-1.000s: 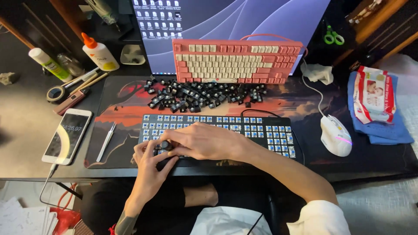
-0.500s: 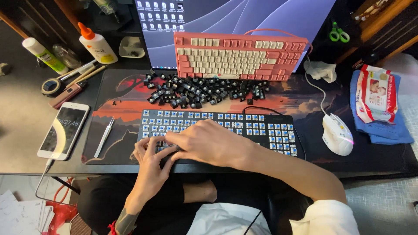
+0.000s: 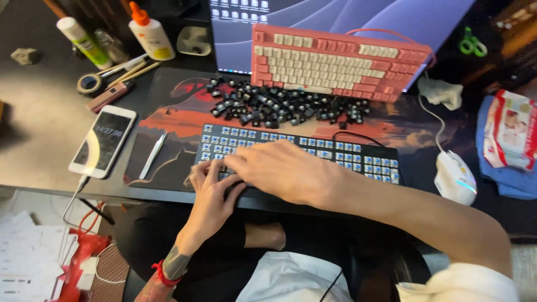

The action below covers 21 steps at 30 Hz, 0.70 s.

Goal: Removing keycaps and manipulating switches on a mechanical keyboard using tools.

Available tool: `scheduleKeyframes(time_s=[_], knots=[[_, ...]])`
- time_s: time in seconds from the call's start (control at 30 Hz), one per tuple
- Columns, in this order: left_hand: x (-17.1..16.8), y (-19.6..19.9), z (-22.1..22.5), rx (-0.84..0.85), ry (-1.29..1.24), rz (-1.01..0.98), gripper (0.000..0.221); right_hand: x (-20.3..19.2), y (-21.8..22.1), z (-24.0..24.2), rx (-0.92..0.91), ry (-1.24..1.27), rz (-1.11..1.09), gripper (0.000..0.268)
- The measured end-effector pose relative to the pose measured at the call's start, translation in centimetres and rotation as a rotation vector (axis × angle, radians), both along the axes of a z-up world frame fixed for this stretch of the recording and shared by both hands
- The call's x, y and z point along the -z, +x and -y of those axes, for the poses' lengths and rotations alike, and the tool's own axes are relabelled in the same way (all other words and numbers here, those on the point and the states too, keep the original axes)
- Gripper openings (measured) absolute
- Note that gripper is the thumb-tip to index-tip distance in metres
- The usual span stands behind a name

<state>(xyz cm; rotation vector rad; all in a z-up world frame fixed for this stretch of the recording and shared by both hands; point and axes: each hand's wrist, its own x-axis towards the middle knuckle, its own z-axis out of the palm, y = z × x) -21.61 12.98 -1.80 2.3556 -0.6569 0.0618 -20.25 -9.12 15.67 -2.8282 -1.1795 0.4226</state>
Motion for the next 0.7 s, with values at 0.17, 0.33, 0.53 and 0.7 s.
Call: scheduleKeyframes(time_s=[0.17,0.33,0.53,0.7], knots=[[-0.4,0.1,-0.2,0.014,-0.009,-0.047,0.01,3.6,1.2,-0.7,0.095,-0.125,0.11,0.041],[-1.4,0.4,-0.5,0.017,-0.113,-0.078,0.014,5.7,0.9,-1.5,0.136,-0.174,0.272,0.045],[-3.9,1.1,1.5,0.094,-0.551,-0.071,0.067,3.1,-0.6,-1.0,0.256,-0.203,0.184,0.056],[-4.9,1.7,3.2,0.072,-0.615,-0.073,0.042,-1.6,-0.6,-0.3,0.247,-0.113,-0.088,0.066]])
